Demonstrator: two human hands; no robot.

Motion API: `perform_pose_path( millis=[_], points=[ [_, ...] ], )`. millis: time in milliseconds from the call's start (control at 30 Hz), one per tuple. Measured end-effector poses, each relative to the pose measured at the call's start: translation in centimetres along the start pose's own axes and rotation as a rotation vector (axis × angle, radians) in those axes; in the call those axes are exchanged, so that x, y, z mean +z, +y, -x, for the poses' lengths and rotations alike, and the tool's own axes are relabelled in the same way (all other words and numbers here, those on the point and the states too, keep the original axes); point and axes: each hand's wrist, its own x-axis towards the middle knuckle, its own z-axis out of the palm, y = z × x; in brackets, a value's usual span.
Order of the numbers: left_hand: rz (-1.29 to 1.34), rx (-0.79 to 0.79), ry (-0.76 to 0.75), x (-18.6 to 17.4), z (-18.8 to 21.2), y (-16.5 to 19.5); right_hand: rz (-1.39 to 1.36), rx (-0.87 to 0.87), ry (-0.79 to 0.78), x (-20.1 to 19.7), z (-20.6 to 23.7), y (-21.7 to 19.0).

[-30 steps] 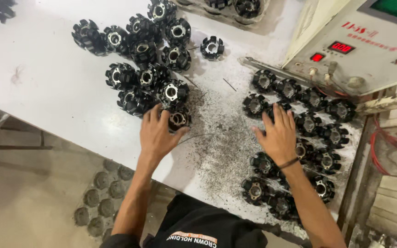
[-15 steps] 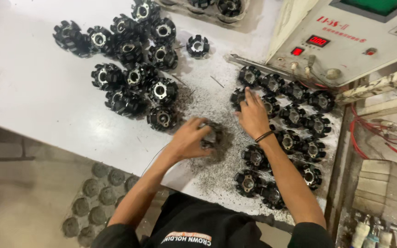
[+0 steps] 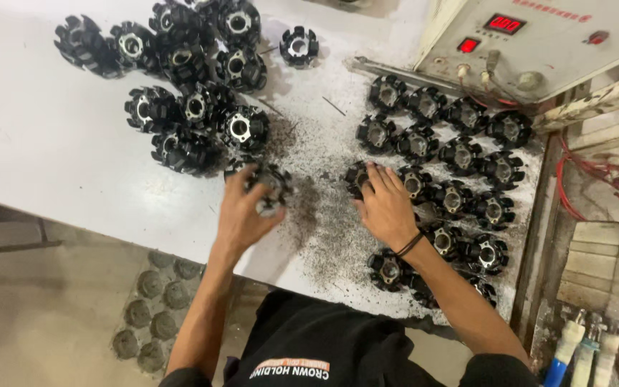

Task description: The person works through a batch of black plastic fan rotors at a workbench, using a blue-handled heated tool to touch each rotor's center hub, then places the rotors into a molded tray and moves finished piles aside. The person repeats the tool treatment on rotors arranged in rows across the bench.

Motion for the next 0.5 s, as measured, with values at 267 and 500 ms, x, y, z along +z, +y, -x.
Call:
perform_pose_path(
  millis=[267,500],
  points=[
    [0.229,-0.021,0.161,2.2,1.3,0.7,-0.05,-0.072,0.055,-2.3,3.6,-3.2],
    [-0.108,-0.122,0.116,-1.5,0.9,-3.4,-0.148,-0.065,0.101,-1.9,5.5,-5.6]
  ],
)
